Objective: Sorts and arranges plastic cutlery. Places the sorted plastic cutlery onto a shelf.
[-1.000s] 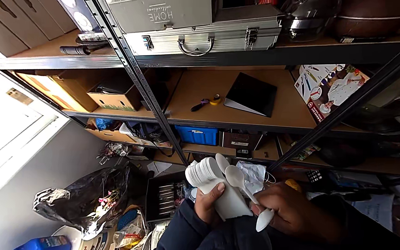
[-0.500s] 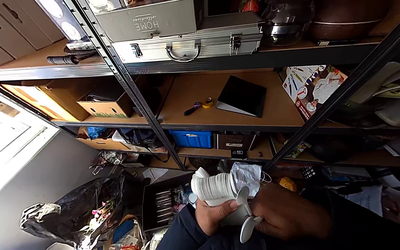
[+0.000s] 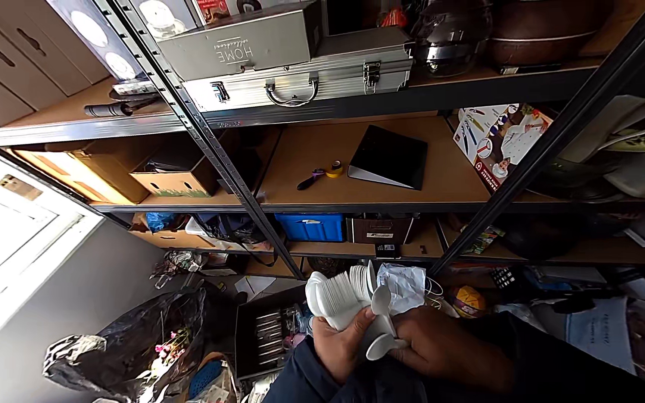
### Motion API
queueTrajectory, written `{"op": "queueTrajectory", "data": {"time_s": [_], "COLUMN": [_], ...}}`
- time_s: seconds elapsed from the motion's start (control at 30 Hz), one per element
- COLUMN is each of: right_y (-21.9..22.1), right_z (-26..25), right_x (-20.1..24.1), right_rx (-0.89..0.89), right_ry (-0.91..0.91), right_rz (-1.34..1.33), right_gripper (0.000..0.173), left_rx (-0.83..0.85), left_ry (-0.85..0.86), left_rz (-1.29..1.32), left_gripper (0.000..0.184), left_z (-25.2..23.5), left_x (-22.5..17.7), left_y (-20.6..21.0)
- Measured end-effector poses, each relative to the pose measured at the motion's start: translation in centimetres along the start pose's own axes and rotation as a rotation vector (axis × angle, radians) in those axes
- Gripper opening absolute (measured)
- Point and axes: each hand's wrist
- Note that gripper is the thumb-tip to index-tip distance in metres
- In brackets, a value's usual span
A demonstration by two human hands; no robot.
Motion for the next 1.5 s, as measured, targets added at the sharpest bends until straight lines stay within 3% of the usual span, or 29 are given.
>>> {"op": "queueTrajectory", "data": {"time_s": [0.23,0.4,0.53,0.73,0.87,1.1,1.2,1.3,1.5], "right_y": [0.1,-1.2,-2.0,-1.8,-2.0,-3.0,-2.9,-2.5,0.5], "right_z": [0.2,0.1,0.5,1.6,2.1,1.3,1.4,1.8,2.3], "right_x": [-0.7,0.3,1.4,1.6,2.0,3.4,3.6,3.6,3.3], "right_rx": [0.012,0.127,0.174,0.191,0.242,0.345,0.353,0.266,-0.114], "right_ry": [-0.091,-0.178,-0.245,-0.319,-0.219,0.056,0.095,0.135,0.150], "right_rz": [-0.037,-0.003,0.052,0.116,0.080,-0.092,-0.076,-0.038,0.113], "right_gripper": [0.052,0.050,0.050,0.048,0.045,0.056,0.057,0.060,0.055], "left_rx": [0.005,0.195,0.318,0.416,0.407,0.316,0.357,0.362,0.260], "left_ry": [-0.069,-0.066,-0.074,0.050,0.118,-0.173,-0.176,-0.177,-0.136], "left_rz": [-0.016,-0.100,-0.233,-0.343,-0.431,-0.195,-0.118,-0.045,-0.032], "left_gripper": [0.051,0.066,0.063,0.059,0.056,0.042,0.039,0.036,0.037], "left_z": [0.1,0.4,1.2,1.8,1.8,2.2,2.0,1.7,1.5], "left_x": [0.3,0.1,-0.6,-0.5,-0.1,0.5,1.3,2.0,1.9], "left_y": [-0.3,-0.9,-1.0,-1.1,-1.3,-1.6,-1.8,-1.6,-0.8]}}
Point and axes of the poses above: each hand's wrist, its own z-axis away from the middle knuckle, its own y-axis out of the palm, x = y × z, and after that the axes turned 12 degrees about -y, right-handed
